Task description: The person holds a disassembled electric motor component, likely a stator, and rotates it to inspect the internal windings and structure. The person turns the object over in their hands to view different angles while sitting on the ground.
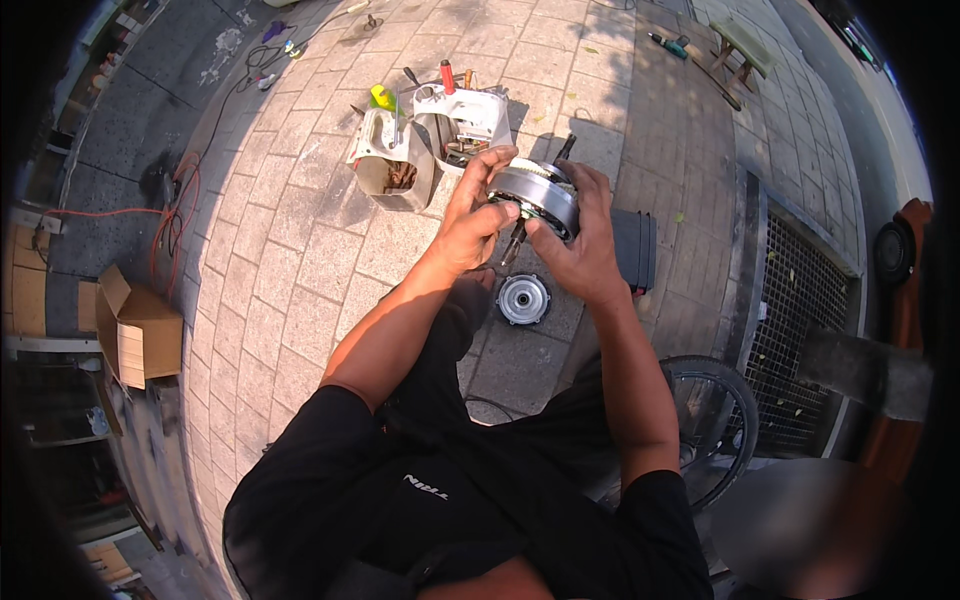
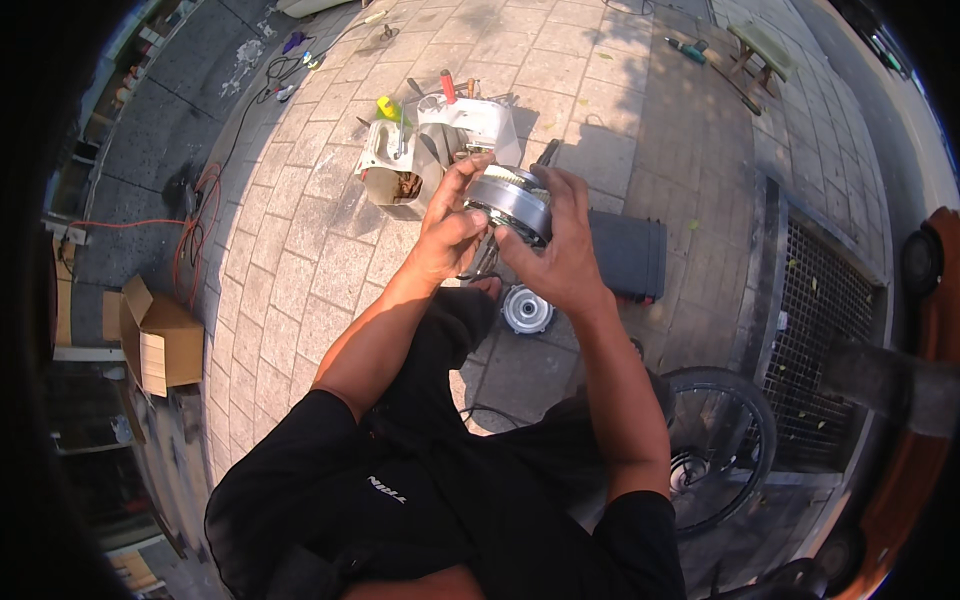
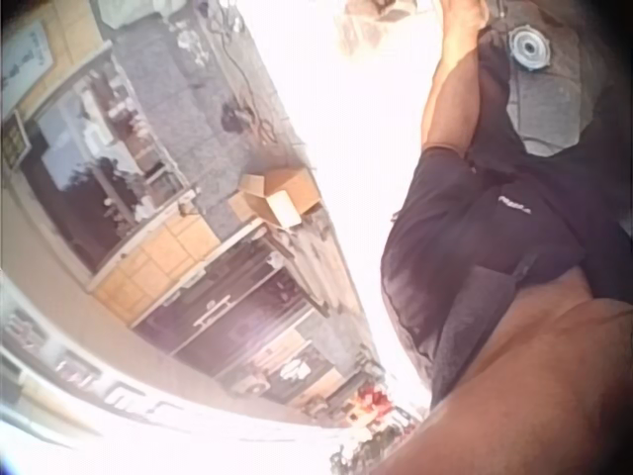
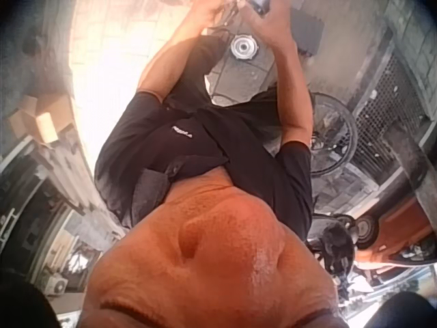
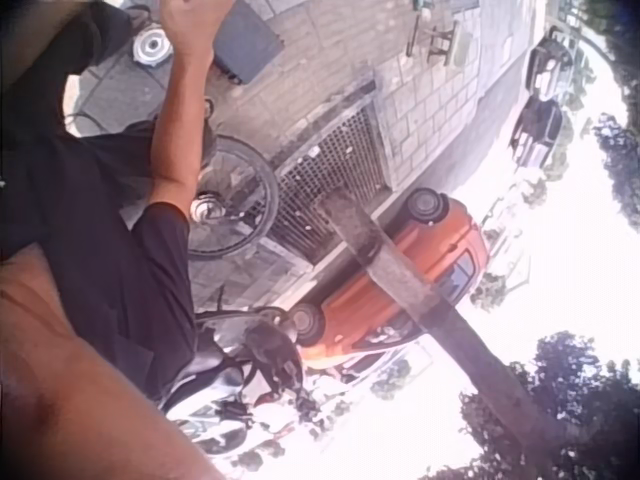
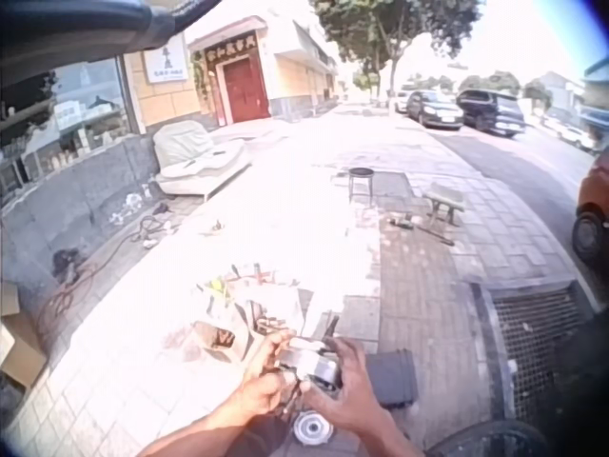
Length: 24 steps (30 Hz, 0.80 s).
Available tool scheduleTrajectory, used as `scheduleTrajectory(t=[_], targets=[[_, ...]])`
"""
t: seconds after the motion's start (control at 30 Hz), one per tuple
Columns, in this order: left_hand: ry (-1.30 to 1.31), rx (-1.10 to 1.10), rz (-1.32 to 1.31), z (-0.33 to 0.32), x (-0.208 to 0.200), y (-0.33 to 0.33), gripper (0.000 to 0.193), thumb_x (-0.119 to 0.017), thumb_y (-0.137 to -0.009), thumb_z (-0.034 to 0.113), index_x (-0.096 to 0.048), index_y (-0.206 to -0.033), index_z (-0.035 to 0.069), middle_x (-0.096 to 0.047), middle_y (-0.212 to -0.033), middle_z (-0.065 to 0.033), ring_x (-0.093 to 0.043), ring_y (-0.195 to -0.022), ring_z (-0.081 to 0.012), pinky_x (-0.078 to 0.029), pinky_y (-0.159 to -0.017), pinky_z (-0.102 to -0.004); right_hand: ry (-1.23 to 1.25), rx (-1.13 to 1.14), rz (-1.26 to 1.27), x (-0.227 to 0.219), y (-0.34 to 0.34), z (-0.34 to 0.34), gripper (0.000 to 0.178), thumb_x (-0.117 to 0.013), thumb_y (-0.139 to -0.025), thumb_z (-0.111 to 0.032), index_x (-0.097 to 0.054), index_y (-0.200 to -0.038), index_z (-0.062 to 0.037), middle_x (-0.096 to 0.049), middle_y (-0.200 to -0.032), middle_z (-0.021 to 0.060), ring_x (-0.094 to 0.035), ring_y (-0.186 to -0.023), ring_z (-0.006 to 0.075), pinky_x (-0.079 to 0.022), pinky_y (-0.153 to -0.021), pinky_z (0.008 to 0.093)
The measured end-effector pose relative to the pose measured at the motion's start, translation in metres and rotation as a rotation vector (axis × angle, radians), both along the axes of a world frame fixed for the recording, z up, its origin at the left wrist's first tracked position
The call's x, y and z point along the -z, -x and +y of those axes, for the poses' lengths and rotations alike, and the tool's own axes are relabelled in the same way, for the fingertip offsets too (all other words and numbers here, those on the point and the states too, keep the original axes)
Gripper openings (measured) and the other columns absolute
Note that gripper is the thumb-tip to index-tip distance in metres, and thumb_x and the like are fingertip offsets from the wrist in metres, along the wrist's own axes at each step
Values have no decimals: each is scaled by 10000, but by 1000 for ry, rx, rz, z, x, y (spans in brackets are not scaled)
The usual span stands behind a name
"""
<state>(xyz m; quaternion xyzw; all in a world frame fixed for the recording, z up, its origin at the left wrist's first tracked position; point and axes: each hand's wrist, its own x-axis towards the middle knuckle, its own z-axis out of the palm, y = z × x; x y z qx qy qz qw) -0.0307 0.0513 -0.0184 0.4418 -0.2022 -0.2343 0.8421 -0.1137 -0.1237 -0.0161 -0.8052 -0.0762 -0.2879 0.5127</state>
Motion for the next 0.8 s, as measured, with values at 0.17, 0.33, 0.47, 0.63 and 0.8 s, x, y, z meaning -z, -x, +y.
scheduleTrajectory(t=[0.17,0.33,0.47,0.63,0.8], targets=[[65,14,55,0,3,-2,787,-679,-834,51,-397,-1567,8,-505,-1477,-135,-537,-1315,-215,-454,-1116,-340,20,11,11,-2,0,3,781,-831,-852,-249,-474,-1470,66,-478,-1403,263,-550,-1282,403,-474,-1092,473],[41,-6,-17,0,-1,0,823,-686,-814,39,-384,-1579,9,-504,-1485,-145,-540,-1337,-231,-457,-1123,-344,4,24,-36,-1,-1,4,775,-831,-837,-220,-481,-1472,58,-490,-1393,257,-560,-1270,397,-481,-1081,464],[-25,14,-131,1,-10,3,866,-693,-791,27,-364,-1591,8,-516,-1476,-163,-537,-1361,-253,-453,-1145,-362,-67,1,-21,-2,-1,-2,761,-837,-830,-213,-504,-1463,46,-519,-1373,233,-583,-1242,372,-499,-1057,443],[-44,40,79,0,-4,-5,742,-670,-875,167,-412,-1559,37,-529,-1479,-166,-577,-1326,-303,-485,-1121,-441,-138,36,51,-3,-1,-8,725,-844,-826,-222,-556,-1433,50,-557,-1352,205,-605,-1234,330,-508,-1049,426],[-134,-11,260,-4,0,-14,633,-637,-973,237,-423,-1520,-1,-629,-1293,-170,-668,-1137,-252,-571,-941,-402,-379,80,215,18,-8,-7,694,-833,-852,-269,-598,-1406,78,-601,-1349,202,-627,-1227,295,-521,-1030,401]])
